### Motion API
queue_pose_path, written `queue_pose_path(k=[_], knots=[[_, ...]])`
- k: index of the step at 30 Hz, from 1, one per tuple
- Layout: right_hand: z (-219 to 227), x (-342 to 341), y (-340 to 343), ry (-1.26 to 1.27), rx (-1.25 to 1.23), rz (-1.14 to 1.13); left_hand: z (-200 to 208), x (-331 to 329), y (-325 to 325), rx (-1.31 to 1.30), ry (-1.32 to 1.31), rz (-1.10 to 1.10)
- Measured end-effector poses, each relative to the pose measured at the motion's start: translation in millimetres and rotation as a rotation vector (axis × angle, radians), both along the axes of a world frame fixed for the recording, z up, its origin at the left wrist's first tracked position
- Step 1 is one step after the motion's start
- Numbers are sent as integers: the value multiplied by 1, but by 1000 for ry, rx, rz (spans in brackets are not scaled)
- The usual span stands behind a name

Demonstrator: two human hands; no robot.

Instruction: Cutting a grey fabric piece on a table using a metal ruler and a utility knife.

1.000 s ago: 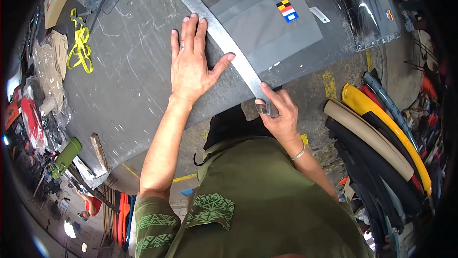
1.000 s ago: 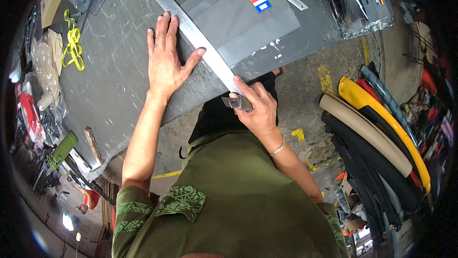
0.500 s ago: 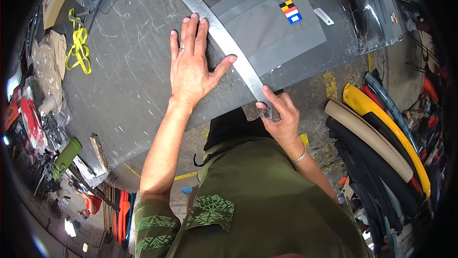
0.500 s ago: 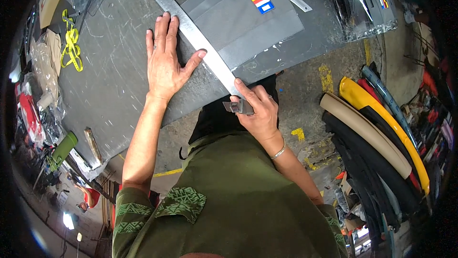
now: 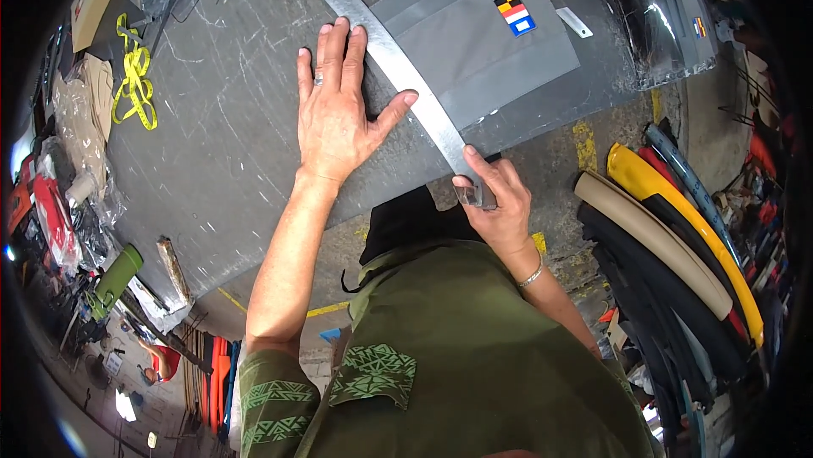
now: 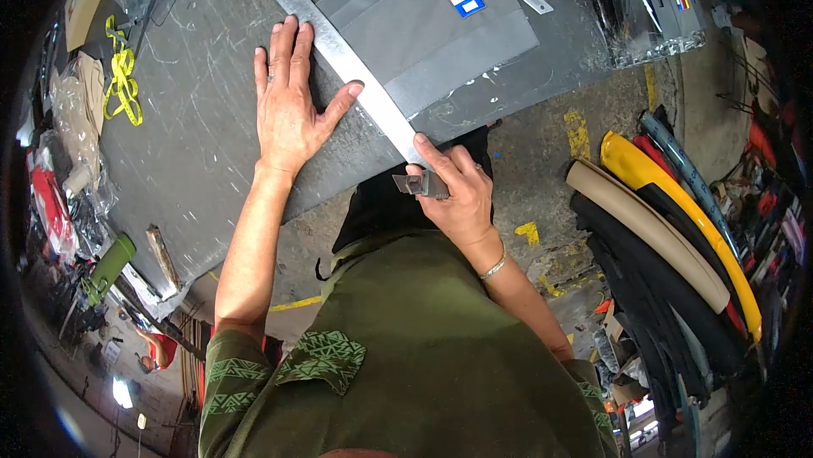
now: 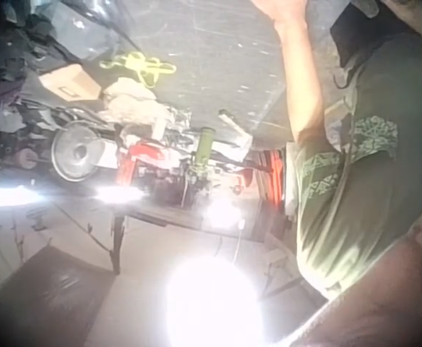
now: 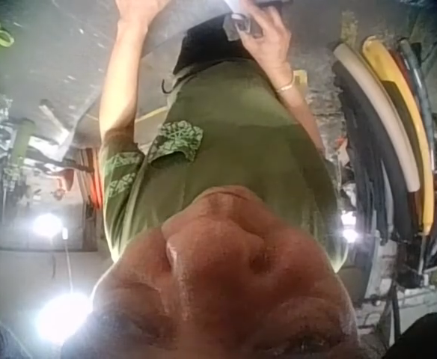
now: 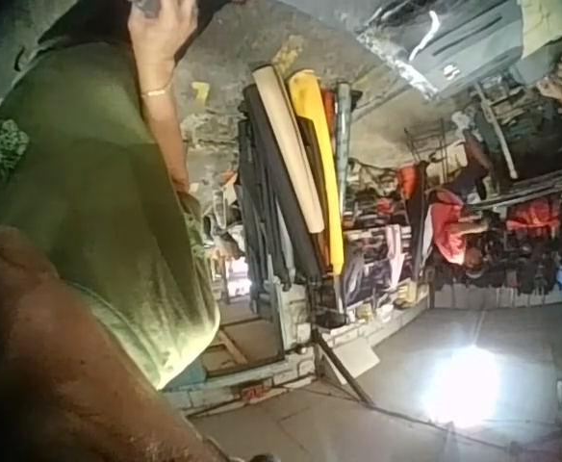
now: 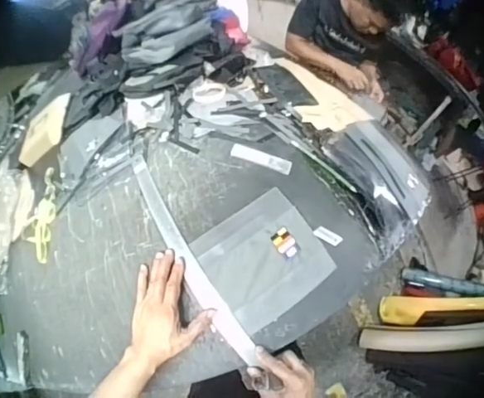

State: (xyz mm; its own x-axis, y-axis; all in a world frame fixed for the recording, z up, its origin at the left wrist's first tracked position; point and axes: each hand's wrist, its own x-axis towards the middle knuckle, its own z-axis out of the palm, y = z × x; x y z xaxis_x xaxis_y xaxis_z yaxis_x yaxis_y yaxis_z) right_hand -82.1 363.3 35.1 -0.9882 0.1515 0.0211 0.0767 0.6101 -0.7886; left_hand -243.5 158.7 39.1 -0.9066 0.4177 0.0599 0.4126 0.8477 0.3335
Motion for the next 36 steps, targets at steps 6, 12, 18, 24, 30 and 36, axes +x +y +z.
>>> queue_pose_path(k=[6, 12, 18, 24, 30, 36], knots=[[3, -1, 0, -17, -21, 2, 0, -1, 0, -3, 25, -7], [4, -1, -1, -19, -32, 2, 10, -3, 1, -33, 39, -10], [5, -1, -1, -41, -38, 4, 26, -7, 5, -114, 64, -26], [1, 2, 1, -30, -45, 1, 22, -8, -4, -135, 34, -35], [4, 2, 1, -65, -50, -11, 19, -3, 4, -117, 76, -16], [14, 1, 2, -159, -58, -4, 23, -3, 8, -145, 64, -28]])
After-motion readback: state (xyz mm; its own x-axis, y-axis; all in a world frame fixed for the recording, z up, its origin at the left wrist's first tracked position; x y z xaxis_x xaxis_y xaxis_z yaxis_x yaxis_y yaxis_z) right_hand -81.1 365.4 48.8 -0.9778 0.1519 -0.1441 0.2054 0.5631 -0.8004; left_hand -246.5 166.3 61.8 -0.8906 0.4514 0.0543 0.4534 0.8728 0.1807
